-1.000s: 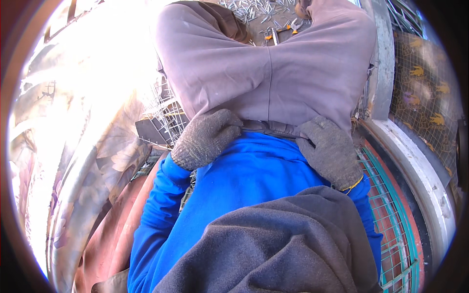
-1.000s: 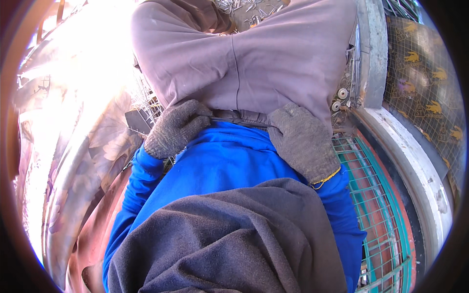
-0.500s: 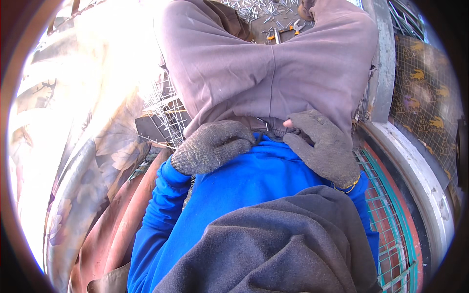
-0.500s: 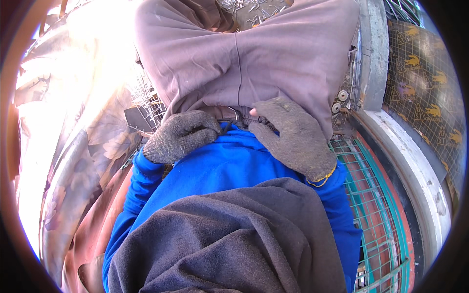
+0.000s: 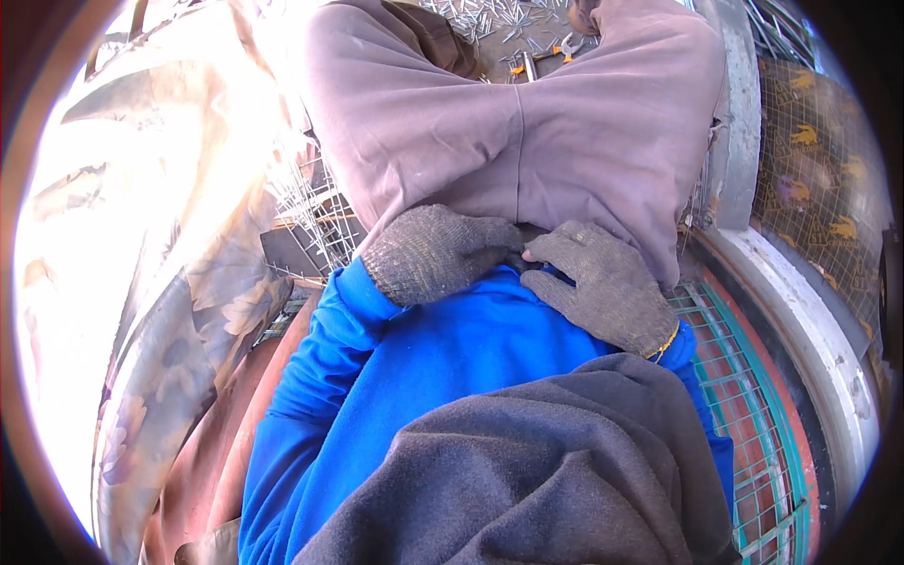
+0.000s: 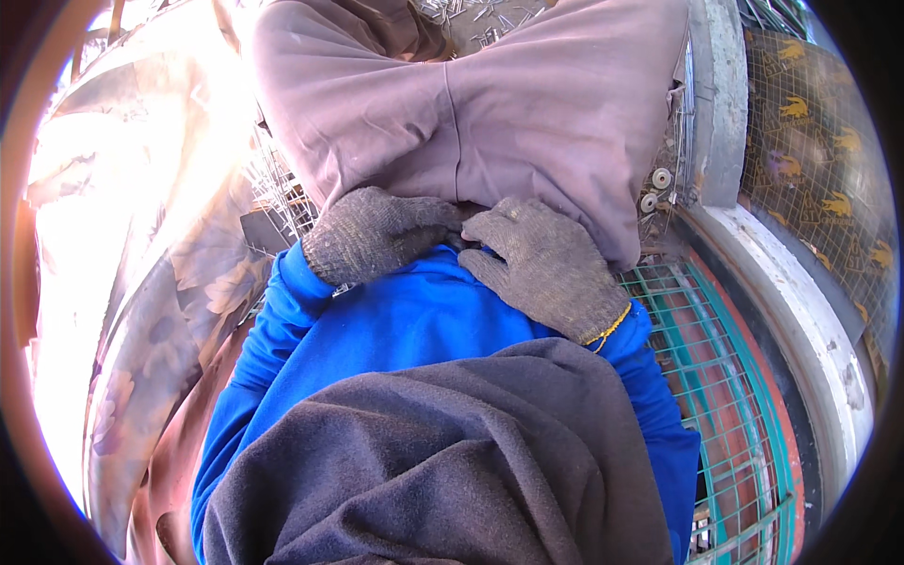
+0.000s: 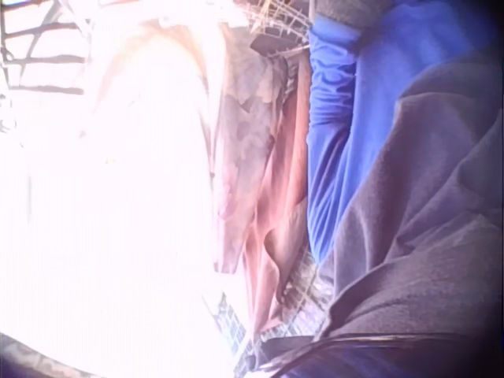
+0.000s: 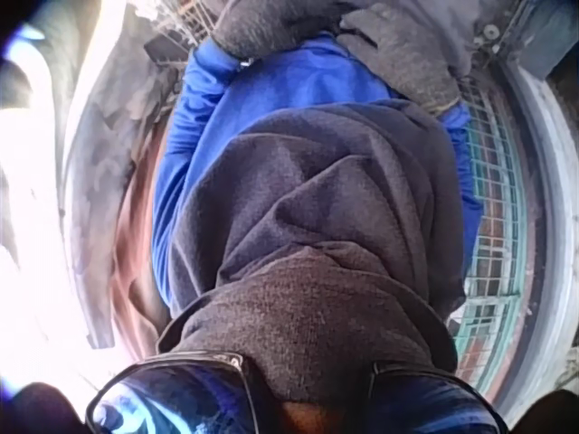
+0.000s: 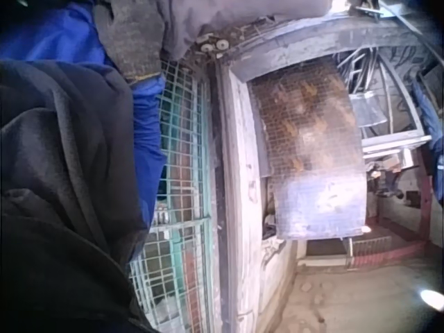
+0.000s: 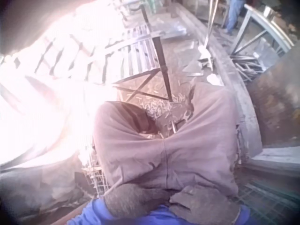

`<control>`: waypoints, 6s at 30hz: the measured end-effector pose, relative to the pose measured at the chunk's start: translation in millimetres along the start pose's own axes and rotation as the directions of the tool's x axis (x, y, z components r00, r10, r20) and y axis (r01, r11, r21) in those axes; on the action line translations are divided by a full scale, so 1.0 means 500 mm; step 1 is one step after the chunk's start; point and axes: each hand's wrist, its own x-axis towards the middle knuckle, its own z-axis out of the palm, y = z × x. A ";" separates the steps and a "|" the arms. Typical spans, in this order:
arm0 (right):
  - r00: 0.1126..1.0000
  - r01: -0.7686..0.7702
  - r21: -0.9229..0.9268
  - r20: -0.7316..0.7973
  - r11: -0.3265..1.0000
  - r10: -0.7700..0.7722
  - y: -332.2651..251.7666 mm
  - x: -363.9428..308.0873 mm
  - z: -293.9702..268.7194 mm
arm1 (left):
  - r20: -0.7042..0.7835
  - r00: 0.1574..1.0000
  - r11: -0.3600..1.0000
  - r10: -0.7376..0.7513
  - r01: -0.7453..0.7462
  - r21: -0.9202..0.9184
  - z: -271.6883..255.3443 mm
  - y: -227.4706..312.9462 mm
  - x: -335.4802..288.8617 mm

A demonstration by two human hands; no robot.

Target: Repairing a metal rack structure by twisting wires with pliers while sitting in a workshop area.

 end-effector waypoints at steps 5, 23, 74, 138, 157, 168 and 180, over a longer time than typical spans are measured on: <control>1.000 0.000 0.074 -0.013 0.997 0.001 0.006 -0.003 -0.002 | 0.104 0.991 0.995 -0.086 0.090 -0.036 -0.006 -0.008 0.007; 0.999 -0.013 0.065 -0.038 0.998 0.015 0.021 0.005 -0.001 | -0.138 0.929 0.884 -0.343 0.369 0.286 0.005 0.009 -0.036; 0.952 -0.287 0.828 0.189 0.482 0.242 0.044 0.004 -0.002 | -0.112 0.959 0.965 -0.260 0.262 0.005 0.008 0.010 -0.093; 0.895 -0.326 -0.018 -0.327 0.945 0.303 0.102 0.121 -0.167 | -0.453 0.360 0.302 -0.816 0.933 0.197 0.231 -0.414 -0.647; 0.865 -0.234 0.044 -0.447 0.971 0.229 0.107 0.124 -0.156 | -0.130 -0.159 0.181 -0.979 -0.369 -0.912 0.189 -0.281 -0.472; 0.848 -0.214 0.065 -0.482 0.975 0.219 0.168 0.113 -0.166 | -0.196 -0.193 0.272 -0.962 -0.566 -0.778 0.141 -0.257 -0.407; 0.922 -0.038 -0.469 -0.356 0.883 -0.150 0.182 0.112 -0.170 | 0.010 -0.075 0.036 -0.997 -0.585 -0.810 0.189 -0.329 -0.499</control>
